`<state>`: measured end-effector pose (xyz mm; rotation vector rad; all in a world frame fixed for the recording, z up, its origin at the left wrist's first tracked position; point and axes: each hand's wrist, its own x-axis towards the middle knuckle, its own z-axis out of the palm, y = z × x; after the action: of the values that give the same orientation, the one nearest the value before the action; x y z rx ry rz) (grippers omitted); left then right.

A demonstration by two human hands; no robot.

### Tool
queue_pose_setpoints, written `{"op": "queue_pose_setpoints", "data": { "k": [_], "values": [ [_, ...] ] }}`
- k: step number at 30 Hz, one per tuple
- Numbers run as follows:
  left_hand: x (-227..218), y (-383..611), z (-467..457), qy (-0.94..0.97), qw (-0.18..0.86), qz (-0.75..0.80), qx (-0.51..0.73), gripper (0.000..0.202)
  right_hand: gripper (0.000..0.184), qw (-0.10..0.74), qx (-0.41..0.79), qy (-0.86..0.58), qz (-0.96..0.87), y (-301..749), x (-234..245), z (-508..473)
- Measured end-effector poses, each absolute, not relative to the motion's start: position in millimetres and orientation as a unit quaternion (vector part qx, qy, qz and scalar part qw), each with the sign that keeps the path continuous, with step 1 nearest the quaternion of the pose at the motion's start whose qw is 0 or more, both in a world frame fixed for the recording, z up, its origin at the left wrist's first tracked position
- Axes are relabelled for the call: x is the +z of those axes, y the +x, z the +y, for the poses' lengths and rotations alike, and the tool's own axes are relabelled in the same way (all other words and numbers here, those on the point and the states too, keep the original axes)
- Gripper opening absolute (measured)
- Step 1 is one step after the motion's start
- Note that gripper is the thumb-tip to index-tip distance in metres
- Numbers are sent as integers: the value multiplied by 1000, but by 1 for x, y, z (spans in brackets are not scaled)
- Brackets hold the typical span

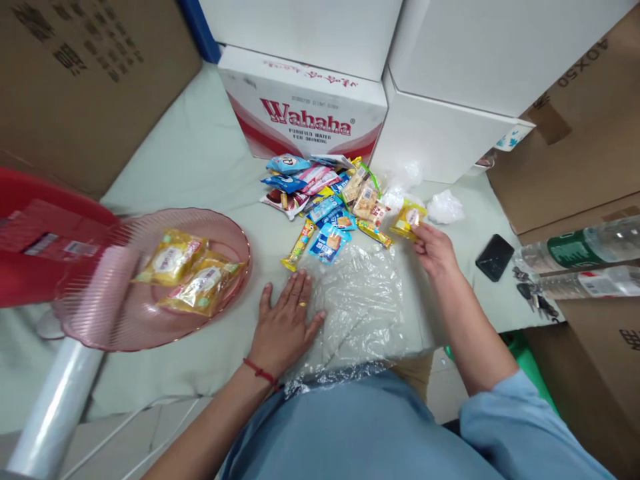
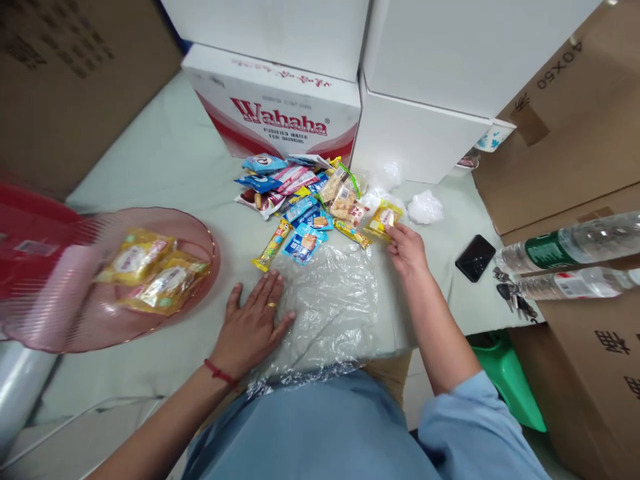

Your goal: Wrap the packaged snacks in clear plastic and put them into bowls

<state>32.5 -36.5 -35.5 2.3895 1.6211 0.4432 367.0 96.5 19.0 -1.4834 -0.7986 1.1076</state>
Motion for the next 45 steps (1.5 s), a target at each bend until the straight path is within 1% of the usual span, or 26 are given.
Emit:
{"op": "queue_pose_setpoints", "data": {
  "k": [3, 5, 7, 9, 11, 12, 13, 15, 17, 19, 20, 21, 23, 26, 29, 31, 35, 37, 39, 41, 43, 45],
  "values": [
    [-36, 34, -34, 814, 103, 554, 141, 67, 53, 528, 418, -615, -411, 356, 37, 61],
    [-35, 35, -29, 811, 106, 559, 134, 63, 49, 478, 347, -610, -528, 339, 42, 34],
    [-33, 35, -24, 809, 115, 563, 125, 60, 42, 387, 250, -591, -662, 320, 40, 8],
    [-31, 35, -20, 808, 123, 564, 118, 58, 37, 269, 178, -552, -769, 303, 35, -14],
    [-31, 34, -18, 808, 125, 564, 117, 58, 33, 163, 188, -495, -833, 293, 30, -29],
    [-31, 34, -18, 808, 124, 563, 118, 59, 31, 132, 215, -471, -845, 291, 29, -33],
    [-31, 34, -18, 809, 122, 562, 119, 59, 31, 121, 241, -457, -847, 290, 28, -34],
    [-32, 34, -19, 810, 119, 560, 122, 59, 35, 148, 255, -463, -836, 290, 28, -32],
    [-33, 33, -20, 812, 116, 559, 121, 59, 45, 174, 224, -477, -832, 290, 29, -26],
    [-33, 33, -21, 813, 110, 559, 121, 59, 58, 154, 198, -459, -852, 287, 28, -21],
    [-34, 33, -22, 811, 107, 562, 122, 58, 60, 132, 194, -442, -866, 286, 26, -20],
    [-35, 33, -22, 809, 104, 565, 123, 58, 58, 110, 192, -429, -876, 284, 23, -19],
    [-36, 33, -22, 805, 101, 570, 128, 58, 46, 87, 189, -418, -884, 285, 19, -21],
    [-38, 33, -21, 803, 102, 572, 136, 59, 37, 119, 186, -445, -868, 295, 19, -24],
    [-37, 30, -19, 806, 109, 564, 143, 59, 36, 180, 189, -467, -845, 303, 26, -25],
    [-36, 26, -19, 808, 109, 557, 161, 59, 37, 195, 197, -461, -843, 298, 28, -23],
    [-31, 14, -26, 810, 75, 533, 233, 68, 37, 134, 204, -442, -863, 277, 18, -18],
    [-27, 4, -34, 826, 64, 497, 259, 73, 37, 131, 206, -431, -869, 275, 15, -21],
    [-22, -9, -42, 856, 79, 441, 257, 77, 43, 170, 213, -417, -867, 287, 17, -29],
    [-17, -23, -51, 885, 127, 378, 240, 80, 53, 205, 228, -393, -867, 310, 20, -45],
    [-13, -36, -59, 897, 190, 332, 222, 80, 66, 192, 241, -357, -882, 334, 19, -64],
    [-11, -45, -65, 897, 239, 313, 198, 76, 68, 157, 233, -350, -893, 352, 12, -79]
  ]
}}
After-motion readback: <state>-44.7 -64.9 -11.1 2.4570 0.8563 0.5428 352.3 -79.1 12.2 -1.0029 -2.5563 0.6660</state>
